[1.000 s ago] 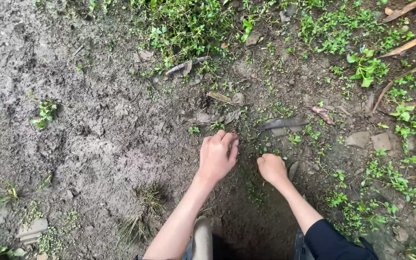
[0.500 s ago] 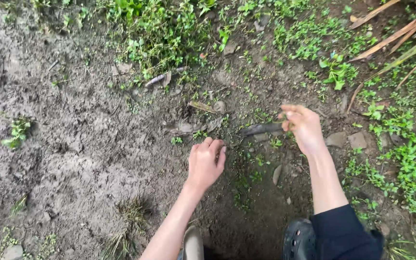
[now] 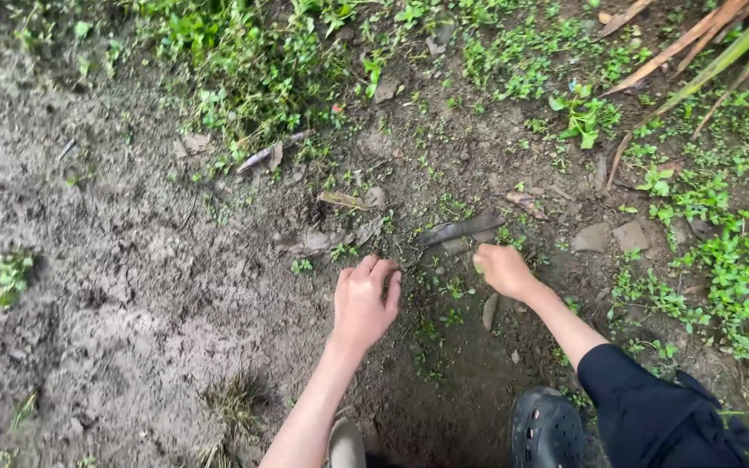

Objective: The person pulls small weeds and grass by hand from a patch of soil in a garden. They repeatedly reach down, grasp clumps of weeds, and remove them, leaving cleared areas of bare soil.

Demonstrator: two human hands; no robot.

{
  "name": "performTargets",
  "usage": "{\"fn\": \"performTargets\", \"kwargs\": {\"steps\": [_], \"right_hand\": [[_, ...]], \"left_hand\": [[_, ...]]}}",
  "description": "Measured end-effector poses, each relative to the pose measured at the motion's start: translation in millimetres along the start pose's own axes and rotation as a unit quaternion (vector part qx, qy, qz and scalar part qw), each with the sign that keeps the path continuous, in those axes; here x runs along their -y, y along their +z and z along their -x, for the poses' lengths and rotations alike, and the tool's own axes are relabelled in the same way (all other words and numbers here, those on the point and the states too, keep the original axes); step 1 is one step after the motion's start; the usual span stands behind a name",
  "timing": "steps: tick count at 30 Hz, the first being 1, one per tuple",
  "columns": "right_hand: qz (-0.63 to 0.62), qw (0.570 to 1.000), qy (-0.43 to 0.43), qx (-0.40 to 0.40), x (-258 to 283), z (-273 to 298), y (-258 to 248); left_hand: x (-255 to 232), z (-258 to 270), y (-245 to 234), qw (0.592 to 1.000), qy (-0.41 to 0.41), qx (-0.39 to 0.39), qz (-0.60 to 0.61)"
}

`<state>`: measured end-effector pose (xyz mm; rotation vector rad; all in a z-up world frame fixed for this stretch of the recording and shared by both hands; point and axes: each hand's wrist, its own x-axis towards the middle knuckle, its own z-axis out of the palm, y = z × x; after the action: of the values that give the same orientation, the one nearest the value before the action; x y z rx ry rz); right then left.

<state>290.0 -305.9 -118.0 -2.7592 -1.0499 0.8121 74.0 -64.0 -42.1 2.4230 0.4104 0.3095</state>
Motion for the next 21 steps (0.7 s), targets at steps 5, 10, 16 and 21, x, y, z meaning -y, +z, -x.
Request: {"fn": "performTargets", "kwargs": {"steps": [5,10,16,21], "right_hand": [[-0.723,0.648,0.148,-0.187,64.7,15.5,-74.9],[-0.481,0.845,0.031,-0.231,69.8,40.6,-154.9],[-0.043,0.992,0.077,-0.089,65.4,119.4,-221.5],[0.038,0.996,0.081,0.022,101.7,169.7,-252.5]], "left_hand": [[-5.4,-2.0,7.1,1.0,0.003,-0.005,0.013],[-35.3,-23.6,14.9,0.999,0.03,-0.006,0.038],[-85.4,-59.2,21.6,0.991,0.136,0.007,-0.02],[-110.5,-78.6,5.1,0.934,0.261,-0.011,-0.243]]}}
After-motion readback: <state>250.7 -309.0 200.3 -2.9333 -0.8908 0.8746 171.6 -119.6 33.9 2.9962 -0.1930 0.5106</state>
